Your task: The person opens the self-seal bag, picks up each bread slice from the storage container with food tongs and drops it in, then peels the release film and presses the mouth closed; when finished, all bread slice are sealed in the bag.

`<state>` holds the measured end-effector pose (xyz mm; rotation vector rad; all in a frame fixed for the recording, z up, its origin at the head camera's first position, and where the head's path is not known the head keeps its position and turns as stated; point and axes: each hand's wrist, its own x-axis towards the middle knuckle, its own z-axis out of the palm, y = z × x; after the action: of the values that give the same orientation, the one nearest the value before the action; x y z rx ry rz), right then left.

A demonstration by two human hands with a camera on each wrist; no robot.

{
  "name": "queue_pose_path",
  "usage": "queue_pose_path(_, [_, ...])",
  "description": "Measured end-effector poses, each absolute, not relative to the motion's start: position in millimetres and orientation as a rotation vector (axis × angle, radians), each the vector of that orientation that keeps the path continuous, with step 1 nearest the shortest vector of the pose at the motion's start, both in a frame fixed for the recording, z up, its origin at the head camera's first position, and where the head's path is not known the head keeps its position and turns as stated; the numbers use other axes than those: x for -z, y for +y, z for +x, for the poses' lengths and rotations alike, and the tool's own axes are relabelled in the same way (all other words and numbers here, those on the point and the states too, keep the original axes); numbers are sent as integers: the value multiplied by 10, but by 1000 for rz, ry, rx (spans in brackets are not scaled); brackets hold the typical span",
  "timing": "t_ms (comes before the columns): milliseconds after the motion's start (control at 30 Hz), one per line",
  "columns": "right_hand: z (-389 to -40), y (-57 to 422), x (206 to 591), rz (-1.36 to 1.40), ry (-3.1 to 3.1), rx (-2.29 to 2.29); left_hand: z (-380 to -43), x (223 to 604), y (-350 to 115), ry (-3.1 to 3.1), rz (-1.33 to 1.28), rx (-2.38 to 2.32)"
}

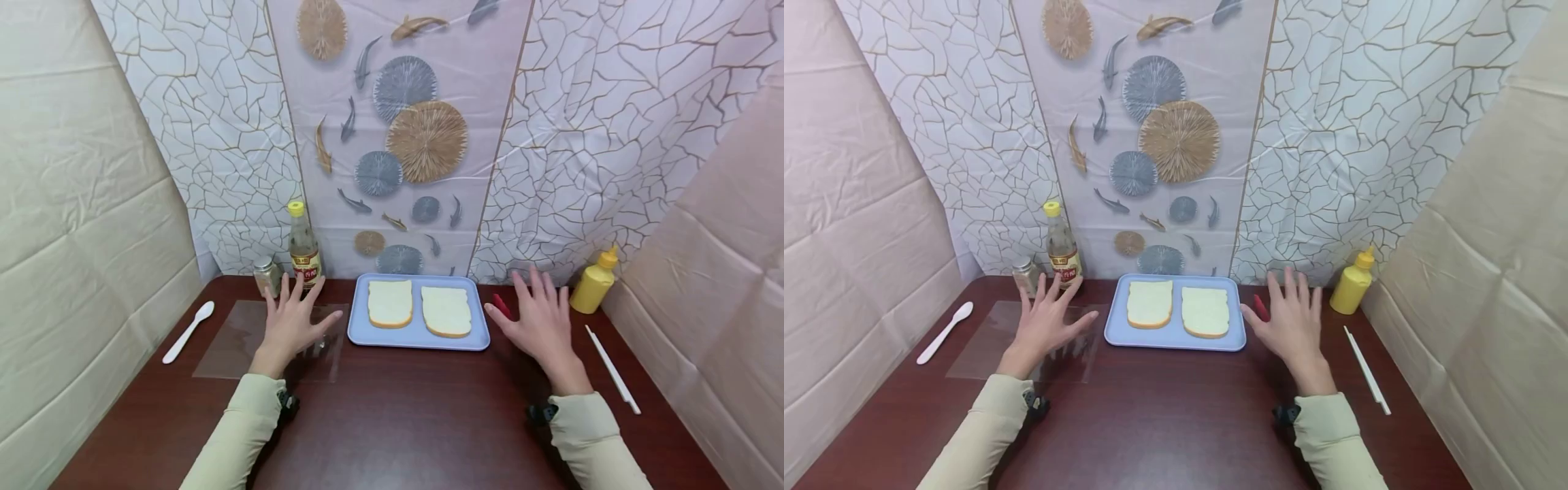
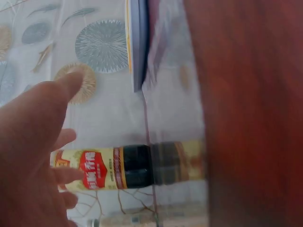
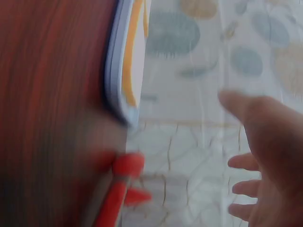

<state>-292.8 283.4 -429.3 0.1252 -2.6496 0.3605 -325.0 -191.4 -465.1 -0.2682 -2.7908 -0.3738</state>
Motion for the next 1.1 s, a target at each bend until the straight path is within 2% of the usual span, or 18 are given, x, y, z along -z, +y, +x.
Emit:
queue_pose_path(300, [-2853, 2038, 4324, 494, -2639, -529, -3104, 4772, -2294, -2857, -607, 447])
queue_pose_path(567, [-2806, 1133, 4460, 963, -2773, -781, -3112, 4793, -2415, -2922, -869, 711])
queue_pose_path(833, [-2758, 367, 4563, 1214, -2977, -811, -3087, 4813, -2418, -3054, -828, 659])
queue_pose_path(1100, [-2714, 172, 4648, 1231, -3093, -672, -3076, 4795, -2454, -3032, -835, 660])
